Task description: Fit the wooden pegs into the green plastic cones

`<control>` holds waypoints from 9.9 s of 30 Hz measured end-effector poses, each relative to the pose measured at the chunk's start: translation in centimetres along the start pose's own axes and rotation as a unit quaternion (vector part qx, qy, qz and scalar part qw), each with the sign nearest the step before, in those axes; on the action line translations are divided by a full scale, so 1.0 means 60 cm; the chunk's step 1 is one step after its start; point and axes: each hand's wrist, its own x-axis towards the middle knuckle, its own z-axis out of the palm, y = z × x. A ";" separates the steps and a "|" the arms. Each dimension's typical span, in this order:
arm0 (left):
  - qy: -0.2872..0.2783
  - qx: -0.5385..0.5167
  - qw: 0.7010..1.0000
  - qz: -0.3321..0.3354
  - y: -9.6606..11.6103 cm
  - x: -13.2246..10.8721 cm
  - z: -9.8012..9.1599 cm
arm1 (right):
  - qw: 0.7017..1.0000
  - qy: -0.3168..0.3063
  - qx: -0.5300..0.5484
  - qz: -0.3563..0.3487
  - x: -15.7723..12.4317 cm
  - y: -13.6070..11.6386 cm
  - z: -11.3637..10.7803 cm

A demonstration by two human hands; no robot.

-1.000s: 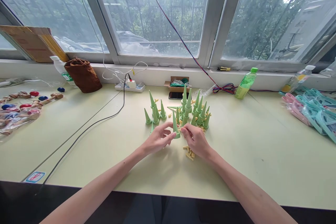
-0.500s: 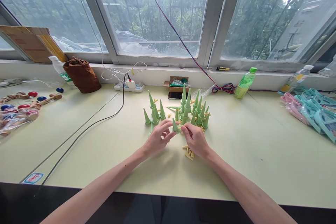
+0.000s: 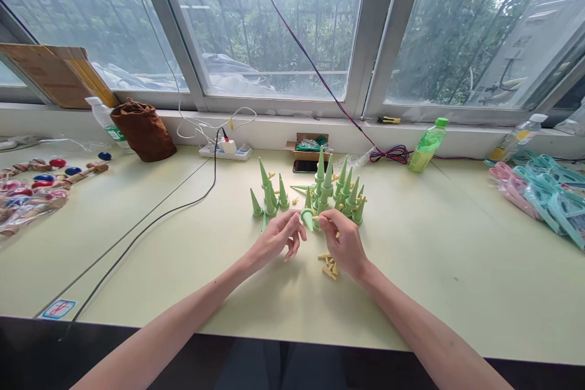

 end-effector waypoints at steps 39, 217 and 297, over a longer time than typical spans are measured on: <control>0.056 0.229 0.964 0.121 -0.009 -0.010 0.001 | 0.997 -0.070 -0.019 0.010 -0.003 0.006 0.006; 0.039 0.184 0.982 0.003 -0.001 -0.009 -0.001 | 0.998 -0.057 -0.015 0.016 -0.002 0.009 0.006; -0.005 0.220 0.967 0.125 -0.005 -0.009 -0.005 | 0.996 -0.078 -0.036 0.023 0.000 0.015 0.003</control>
